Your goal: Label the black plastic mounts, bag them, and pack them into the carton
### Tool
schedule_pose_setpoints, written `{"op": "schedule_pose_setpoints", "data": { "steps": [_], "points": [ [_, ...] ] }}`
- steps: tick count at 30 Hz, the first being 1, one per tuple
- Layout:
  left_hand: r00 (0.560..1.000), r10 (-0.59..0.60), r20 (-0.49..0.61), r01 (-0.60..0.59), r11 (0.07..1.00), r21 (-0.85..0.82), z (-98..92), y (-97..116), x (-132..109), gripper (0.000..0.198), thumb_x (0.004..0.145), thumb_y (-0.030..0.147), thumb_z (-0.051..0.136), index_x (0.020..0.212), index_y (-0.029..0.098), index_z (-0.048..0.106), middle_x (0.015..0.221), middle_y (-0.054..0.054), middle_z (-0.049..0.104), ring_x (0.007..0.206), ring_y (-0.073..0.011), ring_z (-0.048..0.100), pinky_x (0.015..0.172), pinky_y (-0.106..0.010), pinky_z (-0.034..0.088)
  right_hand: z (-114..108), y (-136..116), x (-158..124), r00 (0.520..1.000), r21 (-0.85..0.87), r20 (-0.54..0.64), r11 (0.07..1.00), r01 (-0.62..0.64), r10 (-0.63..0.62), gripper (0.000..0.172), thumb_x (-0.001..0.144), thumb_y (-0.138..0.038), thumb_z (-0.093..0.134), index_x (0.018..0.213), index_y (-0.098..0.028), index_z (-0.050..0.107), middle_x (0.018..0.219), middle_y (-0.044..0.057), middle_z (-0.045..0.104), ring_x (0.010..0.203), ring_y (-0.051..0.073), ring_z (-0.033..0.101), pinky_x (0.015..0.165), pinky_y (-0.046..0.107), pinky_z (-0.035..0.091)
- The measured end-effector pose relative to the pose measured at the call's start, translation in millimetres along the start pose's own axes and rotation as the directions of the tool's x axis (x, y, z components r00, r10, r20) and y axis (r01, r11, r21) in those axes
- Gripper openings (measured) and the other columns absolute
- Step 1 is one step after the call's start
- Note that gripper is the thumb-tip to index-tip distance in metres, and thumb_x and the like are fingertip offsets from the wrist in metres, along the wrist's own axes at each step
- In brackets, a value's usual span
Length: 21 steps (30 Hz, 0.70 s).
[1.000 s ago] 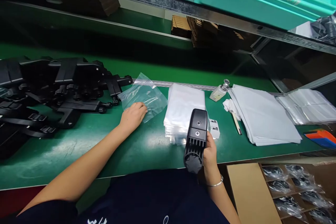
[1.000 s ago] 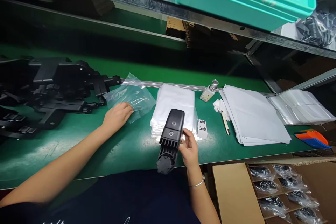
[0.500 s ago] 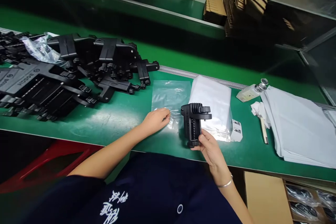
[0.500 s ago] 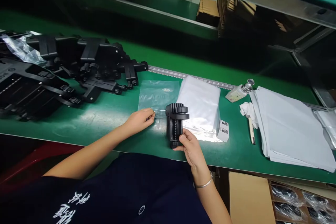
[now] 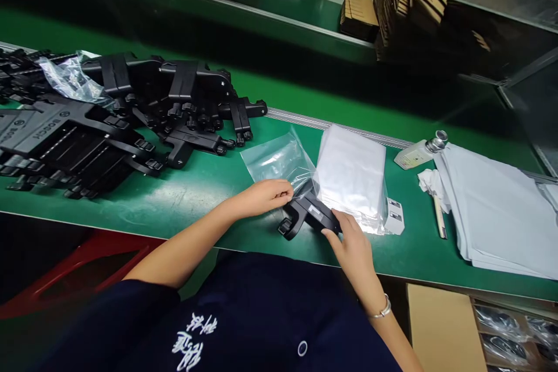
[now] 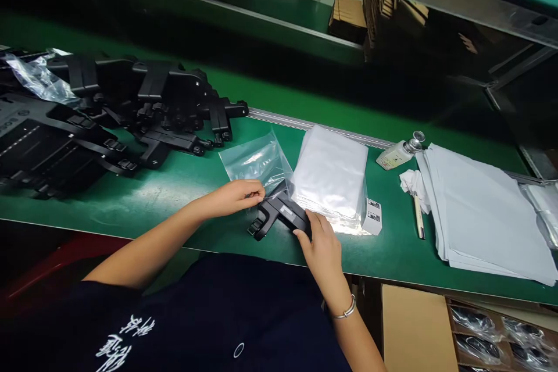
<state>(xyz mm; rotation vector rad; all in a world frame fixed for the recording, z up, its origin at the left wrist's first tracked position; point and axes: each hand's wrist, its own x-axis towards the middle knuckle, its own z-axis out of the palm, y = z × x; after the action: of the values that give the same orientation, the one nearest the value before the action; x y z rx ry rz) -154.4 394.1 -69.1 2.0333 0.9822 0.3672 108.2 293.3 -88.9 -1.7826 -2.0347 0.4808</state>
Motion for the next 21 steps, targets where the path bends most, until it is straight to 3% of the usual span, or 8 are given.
{"op": "schedule_pose_setpoints", "data": {
  "steps": [2,5,10,14,16,18,21],
  "points": [
    [0.999,0.022,0.047,-0.023,1.0,0.015,0.6,5.6,-2.4,0.023,0.093,0.029,0.042,0.079,0.018,0.056,0.08,0.0,0.059,0.073,-0.0144,0.054,0.067,-0.025,0.038,6.2,1.9,0.6,0.998,-0.089,-0.063,0.996,0.022,-0.028,0.048,0.094,-0.049,0.05,0.13,-0.02,0.056,0.118,0.015,0.065,0.104,0.032,0.063,0.074,0.042,0.056],
    [0.999,0.021,0.033,-0.022,0.999,0.042,6.0,17.4,-0.7,0.021,0.092,0.028,0.042,0.081,0.019,0.057,0.08,-0.001,0.059,0.073,-0.0148,0.055,0.066,-0.025,0.038,12.3,1.3,2.1,0.993,-0.17,-0.102,0.984,0.049,-0.067,0.046,0.095,-0.048,0.048,0.131,-0.021,0.056,0.118,0.016,0.065,0.101,0.031,0.063,0.074,0.041,0.056],
    [0.999,-0.04,-0.003,0.04,0.979,0.198,12.1,26.4,-0.6,0.021,0.091,0.021,0.04,0.081,0.018,0.058,0.081,-0.003,0.062,0.074,-0.017,0.058,0.065,-0.026,0.04,11.1,2.8,5.2,0.986,-0.163,-0.164,0.987,0.0,-0.027,0.046,0.095,-0.049,0.047,0.129,-0.02,0.057,0.117,0.016,0.065,0.102,0.031,0.062,0.072,0.04,0.054],
    [0.999,0.004,-0.037,0.001,0.992,0.128,17.8,28.2,3.1,0.025,0.092,0.02,0.04,0.108,0.02,0.059,0.086,-0.001,0.067,0.077,-0.0162,0.063,0.068,-0.025,0.045,11.7,6.2,9.6,0.965,-0.169,-0.26,0.984,-0.064,0.018,0.048,0.093,-0.051,0.049,0.127,-0.018,0.058,0.113,0.016,0.066,0.101,0.031,0.062,0.07,0.038,0.053],
    [0.992,0.094,-0.082,-0.084,0.989,0.121,29.8,35.2,13.2,0.033,0.093,0.021,0.041,0.123,0.02,0.054,0.094,-0.002,0.069,0.085,-0.0171,0.065,0.074,-0.027,0.048,17.2,4.8,13.3,0.968,-0.145,-0.249,0.988,-0.059,0.021,0.046,0.093,-0.048,0.051,0.127,-0.018,0.059,0.115,0.017,0.066,0.102,0.032,0.061,0.071,0.039,0.053],
    [0.959,0.267,-0.097,-0.25,0.955,0.16,49.3,47.0,25.8,0.035,0.095,0.022,0.039,0.126,0.019,0.055,0.106,-0.007,0.07,0.097,-0.0193,0.065,0.083,-0.03,0.049,24.8,2.3,17.6,0.978,-0.06,-0.207,0.997,-0.043,0.03,0.041,0.093,-0.041,0.05,0.126,-0.019,0.061,0.117,0.016,0.066,0.105,0.032,0.061,0.078,0.043,0.053],
    [0.822,0.569,0.008,-0.555,0.798,0.235,83.7,68.9,39.4,0.033,0.095,0.021,0.04,0.12,0.017,0.061,0.103,-0.01,0.071,0.1,-0.021,0.064,0.085,-0.031,0.05,32.8,-0.2,21.8,0.992,0.247,-0.113,0.969,-0.027,0.057,0.039,0.091,-0.031,0.052,0.128,-0.023,0.062,0.126,0.013,0.064,0.115,0.035,0.057,0.097,0.053,0.046]
  ]
}}
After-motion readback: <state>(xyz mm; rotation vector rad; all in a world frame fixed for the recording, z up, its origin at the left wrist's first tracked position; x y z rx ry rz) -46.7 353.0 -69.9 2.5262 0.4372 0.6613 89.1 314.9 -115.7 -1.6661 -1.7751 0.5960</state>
